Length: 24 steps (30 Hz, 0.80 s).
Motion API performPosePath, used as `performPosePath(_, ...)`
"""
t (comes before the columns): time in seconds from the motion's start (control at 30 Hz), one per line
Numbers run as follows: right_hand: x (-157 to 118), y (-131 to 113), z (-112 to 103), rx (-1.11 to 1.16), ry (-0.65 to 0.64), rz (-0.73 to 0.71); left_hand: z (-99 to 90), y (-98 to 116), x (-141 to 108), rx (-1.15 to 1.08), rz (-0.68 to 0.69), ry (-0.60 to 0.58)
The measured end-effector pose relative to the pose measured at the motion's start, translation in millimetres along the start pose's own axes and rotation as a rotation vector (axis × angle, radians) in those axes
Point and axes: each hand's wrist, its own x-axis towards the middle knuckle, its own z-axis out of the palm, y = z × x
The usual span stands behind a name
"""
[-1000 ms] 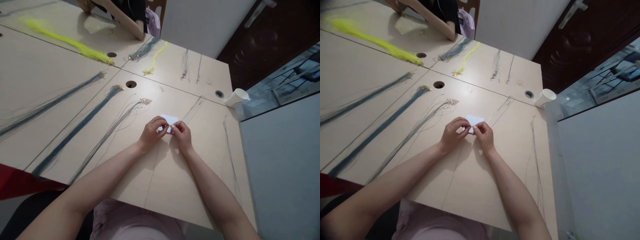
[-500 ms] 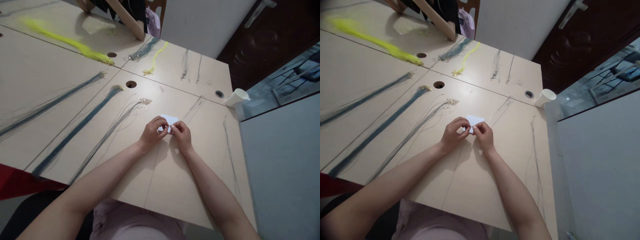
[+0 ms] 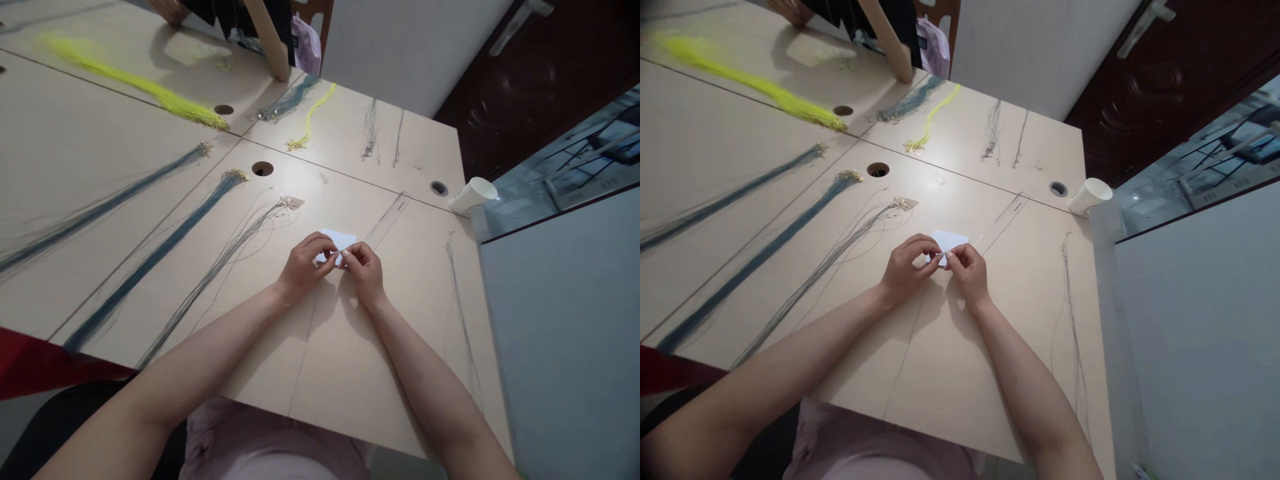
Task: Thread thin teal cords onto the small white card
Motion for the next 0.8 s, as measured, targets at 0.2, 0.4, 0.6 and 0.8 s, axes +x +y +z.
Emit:
performPosePath(0.2,0.4,1.1,-0.2,-0.038,0.004,0.003,-0.1,0.3,0.8,-0.008,0.01,0.004)
performPosePath(0.4,0.8,1.0,-0.1,-0.013,0.004,-0.01,0.4,-0.1,0.2,-0.009,0.002,0.0)
performPosePath(0.6,0.4,0.8,-0.6,-0.025,0.003,0.002,0.3,-2.2,0.3,-0.007,0.013,-0.024)
performPosePath(0.8,0.4,0.4,-0.6,-0.047,0.006,-0.007,-0.2,-2.6,0.0,-0.002,0.005,-0.042)
